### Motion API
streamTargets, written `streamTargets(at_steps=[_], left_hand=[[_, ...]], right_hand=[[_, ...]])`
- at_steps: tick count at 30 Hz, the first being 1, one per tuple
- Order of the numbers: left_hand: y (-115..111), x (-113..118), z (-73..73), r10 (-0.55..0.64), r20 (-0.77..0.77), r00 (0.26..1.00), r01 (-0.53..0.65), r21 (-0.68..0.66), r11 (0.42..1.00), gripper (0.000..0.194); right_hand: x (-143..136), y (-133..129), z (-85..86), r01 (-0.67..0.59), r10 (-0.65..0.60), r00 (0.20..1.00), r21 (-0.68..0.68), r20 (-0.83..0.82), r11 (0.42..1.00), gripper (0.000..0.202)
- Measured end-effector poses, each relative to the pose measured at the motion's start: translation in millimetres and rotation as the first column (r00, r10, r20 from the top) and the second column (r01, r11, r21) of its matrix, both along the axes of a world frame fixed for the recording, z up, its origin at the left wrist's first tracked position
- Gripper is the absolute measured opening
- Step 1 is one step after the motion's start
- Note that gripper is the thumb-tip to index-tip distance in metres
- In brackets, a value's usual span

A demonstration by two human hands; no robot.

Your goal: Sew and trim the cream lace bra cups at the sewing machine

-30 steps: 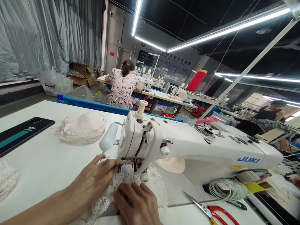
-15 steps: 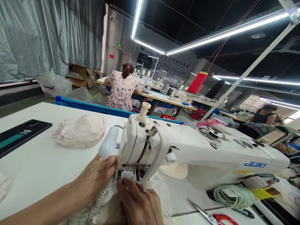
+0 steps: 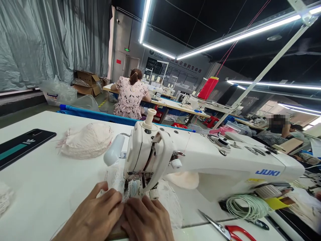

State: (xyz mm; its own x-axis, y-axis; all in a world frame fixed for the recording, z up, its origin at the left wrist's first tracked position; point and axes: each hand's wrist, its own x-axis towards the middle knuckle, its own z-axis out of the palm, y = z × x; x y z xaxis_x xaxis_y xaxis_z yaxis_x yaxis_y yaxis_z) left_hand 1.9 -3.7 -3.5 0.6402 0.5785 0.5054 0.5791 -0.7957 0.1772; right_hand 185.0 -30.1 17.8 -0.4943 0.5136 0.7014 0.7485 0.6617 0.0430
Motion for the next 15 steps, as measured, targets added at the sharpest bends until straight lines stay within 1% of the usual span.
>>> streamTargets(at_steps=[2, 3, 6, 8, 10, 15], left_hand=[[-5, 2, -7.1, 0.021, 0.027, 0.999, -0.022, 0.051, 0.998, 0.011], [-7, 3, -7.9, 0.027, 0.034, 0.999, -0.029, 0.073, 0.997, 0.015], [-10, 7, -2.1, 0.042, 0.048, 0.998, -0.049, 0.156, 0.987, 0.03], [-11, 8, 1.9, 0.044, 0.053, 0.998, -0.053, 0.19, 0.98, 0.036], [-10, 9, 1.3, 0.04, 0.063, 0.997, -0.052, 0.206, 0.977, 0.035], [-5, 8, -11.5, 0.058, 0.062, 0.996, -0.07, 0.229, 0.971, 0.024]], right_hand=[[-1, 0, -0.2, 0.0, 0.0, 1.0, 0.007, -0.012, 1.0, 0.044], [-1, 0, -0.3, 0.001, -0.001, 1.0, 0.015, -0.015, 1.0, 0.046], [-2, 0, -0.9, -0.004, 0.005, 1.0, 0.027, -0.015, 1.0, 0.05], [-3, 0, -1.0, -0.008, 0.009, 1.0, 0.021, -0.02, 1.0, 0.052], [-2, 0, -0.6, -0.01, 0.01, 1.0, 0.01, -0.025, 1.0, 0.053], [-1, 2, 0.7, 0.001, 0.0, 1.0, 0.015, -0.008, 1.0, 0.056]])
